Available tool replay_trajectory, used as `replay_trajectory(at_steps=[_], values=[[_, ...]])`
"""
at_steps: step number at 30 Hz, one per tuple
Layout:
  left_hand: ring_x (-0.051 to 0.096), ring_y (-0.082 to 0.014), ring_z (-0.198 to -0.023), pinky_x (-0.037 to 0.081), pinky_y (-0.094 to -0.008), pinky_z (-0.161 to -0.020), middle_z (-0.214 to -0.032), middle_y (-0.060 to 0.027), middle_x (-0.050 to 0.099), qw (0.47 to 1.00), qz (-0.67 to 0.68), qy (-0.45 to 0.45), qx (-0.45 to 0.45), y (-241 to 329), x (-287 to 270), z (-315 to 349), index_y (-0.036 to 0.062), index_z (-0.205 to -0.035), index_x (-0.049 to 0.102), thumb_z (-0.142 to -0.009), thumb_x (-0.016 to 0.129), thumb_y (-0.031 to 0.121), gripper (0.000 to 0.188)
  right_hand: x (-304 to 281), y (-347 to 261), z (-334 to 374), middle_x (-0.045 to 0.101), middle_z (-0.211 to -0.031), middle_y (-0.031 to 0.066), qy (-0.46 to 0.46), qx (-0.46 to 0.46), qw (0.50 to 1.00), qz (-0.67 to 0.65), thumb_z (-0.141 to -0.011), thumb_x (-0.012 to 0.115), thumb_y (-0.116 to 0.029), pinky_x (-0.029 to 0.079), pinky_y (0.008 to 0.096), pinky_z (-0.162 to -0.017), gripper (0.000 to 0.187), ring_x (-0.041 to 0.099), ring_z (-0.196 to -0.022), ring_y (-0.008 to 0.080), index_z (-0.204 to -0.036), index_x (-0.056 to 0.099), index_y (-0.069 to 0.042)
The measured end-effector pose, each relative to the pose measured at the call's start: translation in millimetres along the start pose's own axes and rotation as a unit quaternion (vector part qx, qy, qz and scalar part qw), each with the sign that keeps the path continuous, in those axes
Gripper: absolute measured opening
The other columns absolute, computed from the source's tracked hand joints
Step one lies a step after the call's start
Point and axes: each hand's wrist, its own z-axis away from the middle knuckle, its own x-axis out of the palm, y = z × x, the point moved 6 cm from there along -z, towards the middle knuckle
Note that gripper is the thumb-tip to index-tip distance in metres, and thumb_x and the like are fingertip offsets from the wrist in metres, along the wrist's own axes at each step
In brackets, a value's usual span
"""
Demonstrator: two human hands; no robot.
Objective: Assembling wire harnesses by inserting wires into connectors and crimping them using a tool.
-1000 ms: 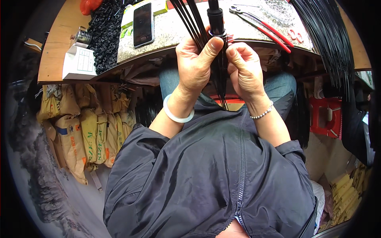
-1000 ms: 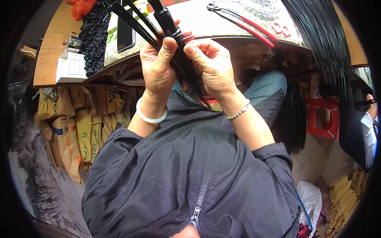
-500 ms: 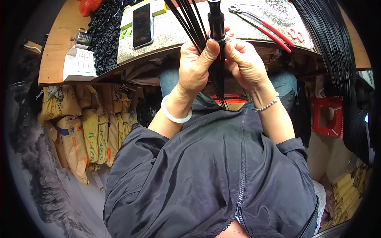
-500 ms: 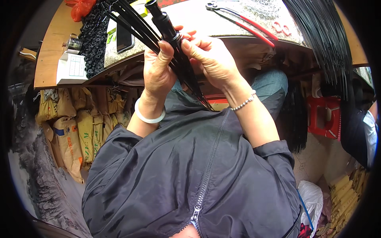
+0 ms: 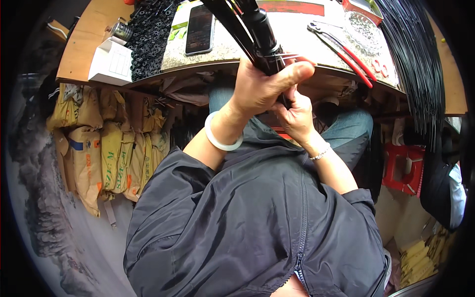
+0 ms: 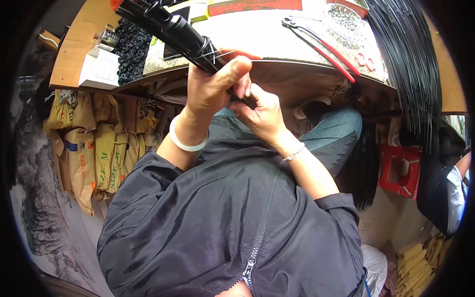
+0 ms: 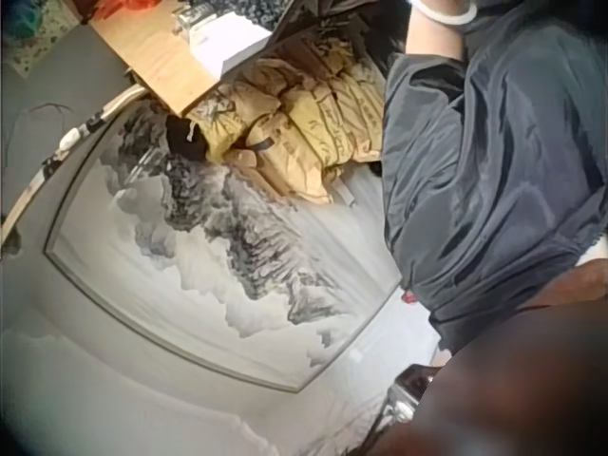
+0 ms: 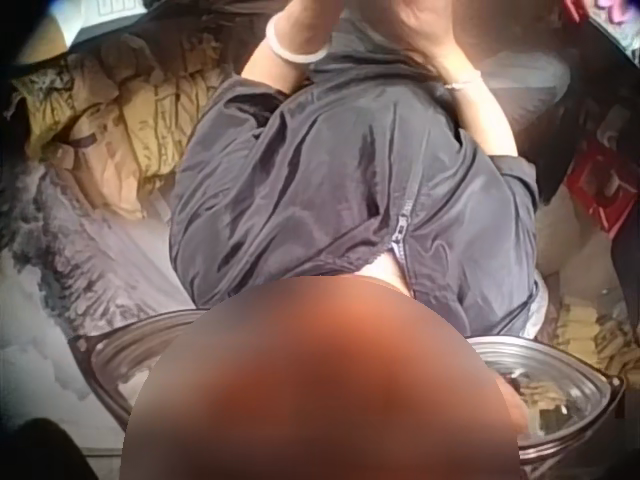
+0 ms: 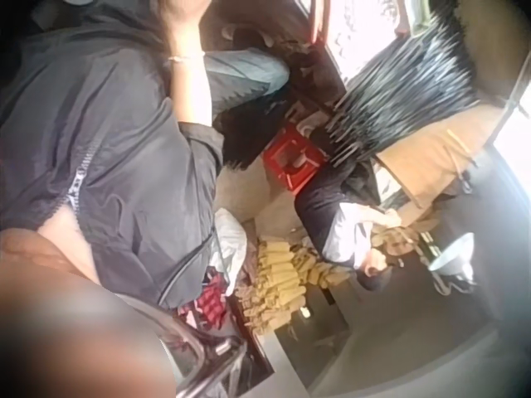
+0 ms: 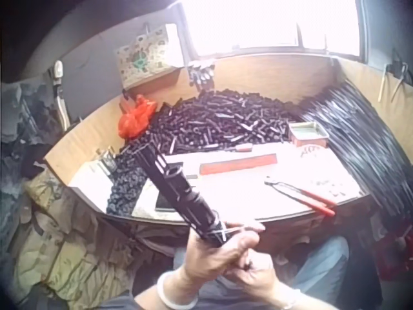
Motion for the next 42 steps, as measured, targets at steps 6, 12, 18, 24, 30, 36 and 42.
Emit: replay_trajectory(at_steps=[6, 12, 18, 24, 30, 36, 42], values=[[0.036, -0.0003, -0.039, 0.027, -0.0174, -0.036, -0.050, 0.0053, 0.044, 0.994, -0.062, 0.089, 0.015, 10, 7, 8, -0.0091, -0.109, 0.057, -0.090, 0.051, 0.003, 0.023, -35, -53, -5, 0.050, -0.104, 0.0061, 0.111, -0.157, 0.975, 0.110, -0.064, 0.074, -0.054, 0.042, 0.0286, -0.083, 0.080, 0.049, -0.096, 0.0152, -0.116, 0.051, 0.001], [0.041, -0.0006, -0.043, 0.031, -0.0172, -0.039, -0.055, 0.0042, 0.051, 0.979, -0.131, 0.145, 0.062, 11, 12, 14, -0.0058, -0.104, 0.061, -0.085, 0.058, 0.000, 0.019, -27, -133, -16, 0.052, -0.112, 0.0119, 0.117, -0.276, 0.880, 0.369, -0.069, 0.075, -0.046, 0.039, 0.0306, -0.087, 0.060, 0.048, -0.102, 0.0226, -0.107, 0.061, -0.002], [0.052, -0.0026, -0.066, 0.041, -0.0177, -0.056, -0.091, -0.0081, 0.064, 0.974, -0.130, 0.103, 0.157, 17, 16, 12, -0.0077, -0.099, 0.062, -0.087, 0.056, 0.001, 0.016, -21, -140, -5, 0.059, -0.074, 0.0060, 0.150, -0.275, 0.892, 0.326, -0.073, 0.070, -0.002, 0.041, 0.0307, -0.073, 0.012, 0.051, -0.080, 0.0218, -0.083, 0.062, -0.003], [0.044, 0.0005, -0.056, 0.035, -0.0181, -0.048, -0.077, -0.0020, 0.064, 0.973, -0.136, 0.172, 0.080, 15, 8, 17, -0.0071, -0.100, 0.064, -0.086, 0.055, -0.001, 0.017, -15, -149, -3, 0.055, -0.065, 0.0073, 0.102, -0.339, 0.874, 0.332, -0.074, 0.068, 0.004, 0.041, 0.0271, -0.053, 0.010, 0.051, -0.055, 0.0184, -0.079, 0.061, 0.000], [0.043, -0.0009, -0.047, 0.033, -0.0175, -0.043, -0.062, 0.0030, 0.056, 0.981, -0.121, 0.142, 0.046, 13, -2, 21, -0.0059, -0.104, 0.063, -0.087, 0.054, -0.001, 0.020, -25, -89, -13, 0.054, -0.064, -0.0001, 0.028, 0.099, 0.977, -0.188, -0.086, 0.061, -0.008, 0.037, 0.0180, -0.047, 0.011, 0.046, -0.052, 0.0031, -0.084, 0.059, 0.002], [0.036, -0.0007, -0.040, 0.026, -0.0163, -0.038, -0.052, 0.0047, 0.046, 0.990, -0.075, 0.112, 0.032, 25, -7, 19, -0.0072, -0.107, 0.060, -0.090, 0.054, 0.007, 0.023, -114, -42, -32, 0.062, -0.087, 0.0079, 0.145, -0.161, 0.772, 0.597, -0.081, 0.067, -0.023, 0.045, 0.0330, -0.071, 0.022, 0.057, -0.078, 0.0220, -0.093, 0.061, -0.006], [0.041, 0.0000, -0.048, 0.037, -0.0188, -0.047, -0.054, 0.0049, 0.048, 0.996, -0.027, 0.091, 0.004, 30, -11, 19, -0.0033, -0.077, 0.065, -0.081, 0.063, 0.002, 0.007, -128, -18, -49, 0.059, -0.084, 0.0082, 0.063, -0.130, 0.692, 0.708, -0.082, 0.063, -0.027, 0.041, 0.0399, -0.073, 0.020, 0.054, -0.077, 0.0278, -0.088, 0.060, -0.009]])
